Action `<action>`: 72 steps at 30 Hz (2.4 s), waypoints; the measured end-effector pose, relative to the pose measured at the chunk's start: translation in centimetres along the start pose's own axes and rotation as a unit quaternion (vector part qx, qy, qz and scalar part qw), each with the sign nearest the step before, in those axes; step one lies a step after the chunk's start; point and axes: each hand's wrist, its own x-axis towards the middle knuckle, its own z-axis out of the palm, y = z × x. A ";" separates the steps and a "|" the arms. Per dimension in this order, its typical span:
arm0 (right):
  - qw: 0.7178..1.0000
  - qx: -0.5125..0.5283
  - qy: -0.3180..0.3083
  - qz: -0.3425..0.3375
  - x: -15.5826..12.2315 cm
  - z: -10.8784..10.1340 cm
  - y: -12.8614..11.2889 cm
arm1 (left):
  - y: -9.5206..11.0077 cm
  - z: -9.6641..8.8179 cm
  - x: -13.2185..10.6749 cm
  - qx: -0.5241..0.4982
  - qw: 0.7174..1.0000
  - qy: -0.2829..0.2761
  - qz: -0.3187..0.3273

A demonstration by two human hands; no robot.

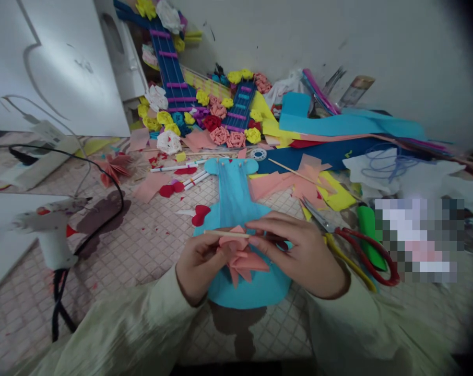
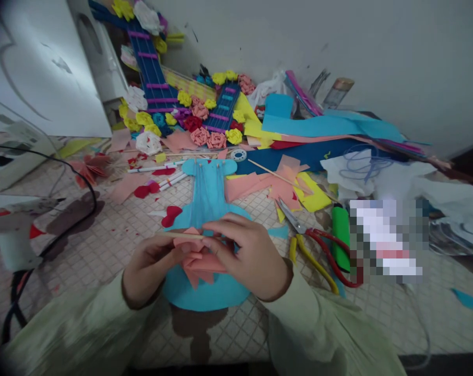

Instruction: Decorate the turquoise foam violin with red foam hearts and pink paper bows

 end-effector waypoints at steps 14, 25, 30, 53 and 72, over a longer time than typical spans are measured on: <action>1.000 0.023 -0.006 -0.001 0.0 0.5 0.2 | -0.4 0.0 -0.1 0.084 0.996 0.026 0.027; 0.998 0.038 0.021 -0.044 0.0 1.1 0.4 | -0.2 -0.1 -0.1 0.111 0.993 0.005 0.026; 0.996 0.001 0.046 -0.071 -0.2 1.3 0.5 | -0.3 -0.2 0.0 0.097 0.995 -0.007 0.009; 0.993 -0.098 0.044 -0.043 -0.9 2.3 -0.2 | -0.9 -0.1 0.1 0.125 0.991 0.044 0.033; 0.998 0.013 0.057 0.004 -0.3 1.7 -0.4 | -0.8 -0.3 -0.5 0.182 0.981 -0.030 0.061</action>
